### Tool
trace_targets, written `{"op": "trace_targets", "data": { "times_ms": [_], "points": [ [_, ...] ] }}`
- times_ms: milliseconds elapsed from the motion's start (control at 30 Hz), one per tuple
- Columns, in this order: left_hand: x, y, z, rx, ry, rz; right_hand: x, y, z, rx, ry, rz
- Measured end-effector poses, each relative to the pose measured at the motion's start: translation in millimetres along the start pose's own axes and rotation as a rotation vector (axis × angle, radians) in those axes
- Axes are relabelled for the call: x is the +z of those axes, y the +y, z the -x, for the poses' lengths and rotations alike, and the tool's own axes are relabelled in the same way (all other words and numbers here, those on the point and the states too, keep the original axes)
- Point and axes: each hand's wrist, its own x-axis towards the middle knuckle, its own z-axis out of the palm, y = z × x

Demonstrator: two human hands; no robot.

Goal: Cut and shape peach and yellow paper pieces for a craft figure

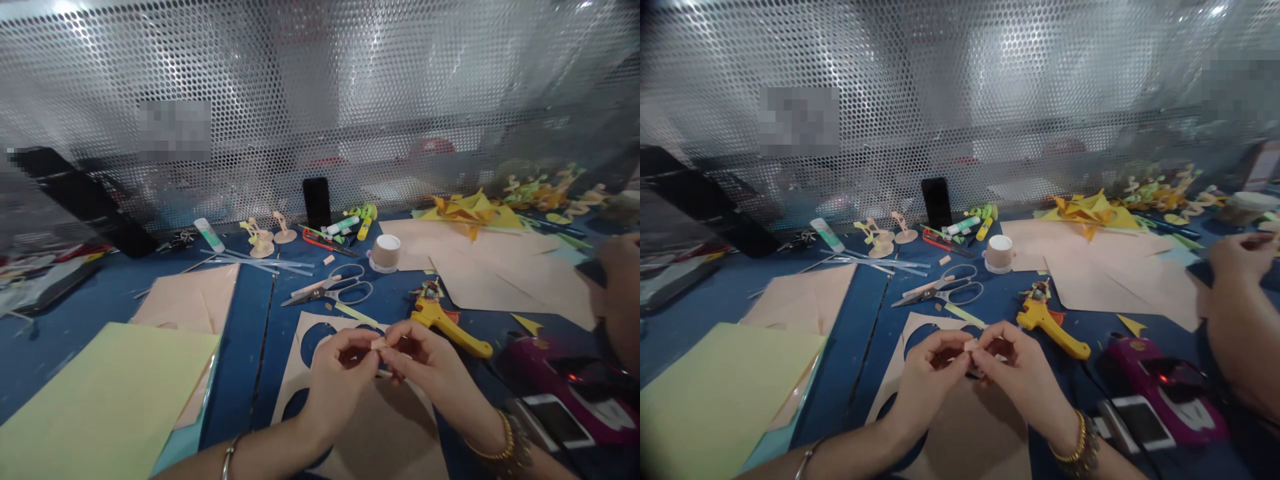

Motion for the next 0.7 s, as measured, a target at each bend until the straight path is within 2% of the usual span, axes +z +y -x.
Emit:
{"op": "trace_targets", "data": {
  "times_ms": [200,700],
  "points": [
    [0.9,1.9,-2.3,-0.032,0.026,0.041,0.7,-3.2,1.1,0.010,-0.005,0.027],
    [1.3,0.0,2.0,0.036,-0.012,0.017,0.1,-0.5,-0.3,-0.052,0.062,0.085]
  ]
}}
